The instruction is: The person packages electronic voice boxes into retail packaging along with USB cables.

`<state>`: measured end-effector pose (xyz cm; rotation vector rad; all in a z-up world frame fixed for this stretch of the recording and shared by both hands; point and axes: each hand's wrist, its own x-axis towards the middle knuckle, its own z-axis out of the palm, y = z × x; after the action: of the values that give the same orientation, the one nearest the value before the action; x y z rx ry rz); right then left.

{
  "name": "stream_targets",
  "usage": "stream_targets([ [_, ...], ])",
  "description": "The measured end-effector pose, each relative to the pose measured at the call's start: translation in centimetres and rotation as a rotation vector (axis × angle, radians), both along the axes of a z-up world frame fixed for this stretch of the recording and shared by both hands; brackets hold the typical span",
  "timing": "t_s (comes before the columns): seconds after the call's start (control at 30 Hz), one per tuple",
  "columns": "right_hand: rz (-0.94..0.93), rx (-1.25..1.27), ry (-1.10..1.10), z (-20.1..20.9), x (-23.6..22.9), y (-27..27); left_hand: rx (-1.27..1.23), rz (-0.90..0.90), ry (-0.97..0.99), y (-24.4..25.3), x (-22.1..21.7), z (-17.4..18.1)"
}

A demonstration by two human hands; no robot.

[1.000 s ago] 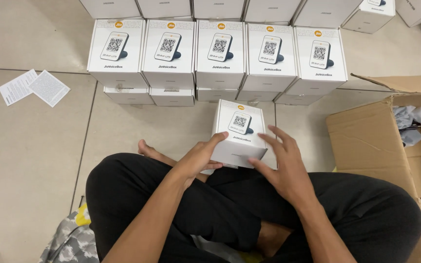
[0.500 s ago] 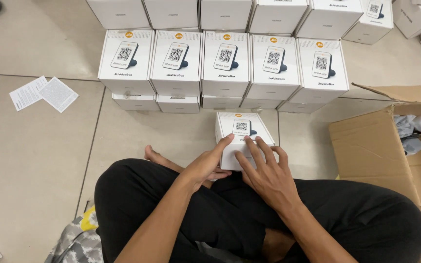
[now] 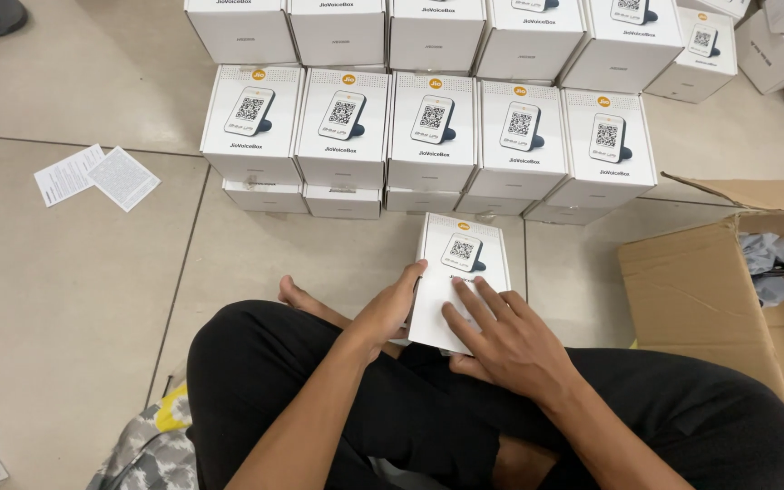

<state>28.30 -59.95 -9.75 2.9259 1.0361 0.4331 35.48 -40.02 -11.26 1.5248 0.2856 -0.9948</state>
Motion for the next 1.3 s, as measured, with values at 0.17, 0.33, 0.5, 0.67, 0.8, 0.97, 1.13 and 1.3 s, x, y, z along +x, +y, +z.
stream_targets([
  [0.17, 0.007, 0.128, 0.018, 2.5, -0.6, -0.2, 0.026, -0.017, 0.008, -0.2, 0.3, -0.9],
  [0.33, -0.159, 0.423, 0.149, 5.2, 0.3, -1.1, 0.044, -0.061, -0.084, -0.3, 0.3, -3.5],
  [0.5, -0.275, 0.519, 0.219, 7.1, 1.6, -1.4, 0.409, -0.190, -0.551, -0.4, -1.1, -4.4],
  [0.67, -0.293, 0.532, 0.262, 9.2, 3.4, -1.7, 0.678, -0.301, -0.719, -0.6, -1.6, -3.0],
  [0.8, -0.237, 0.485, 0.040, 10.6, 6.3, -2.3, 0.683, -0.309, -0.842, -0.6, -1.4, -3.3],
  [0.97, -0.275, 0.336, -0.108, 10.3, 10.9, -3.6, 0.678, -0.318, -0.857, -0.8, -1.2, -3.3],
  [1.13, -0.397, 0.150, -0.383, 8.6, 14.1, -3.7, 0.752, -0.373, -0.948, -1.1, -1.0, -3.7],
  [1.3, -0.399, 0.089, -0.468, 6.3, 13.6, -4.4, 0.756, -0.393, -0.965, -1.1, -1.2, -3.7],
])
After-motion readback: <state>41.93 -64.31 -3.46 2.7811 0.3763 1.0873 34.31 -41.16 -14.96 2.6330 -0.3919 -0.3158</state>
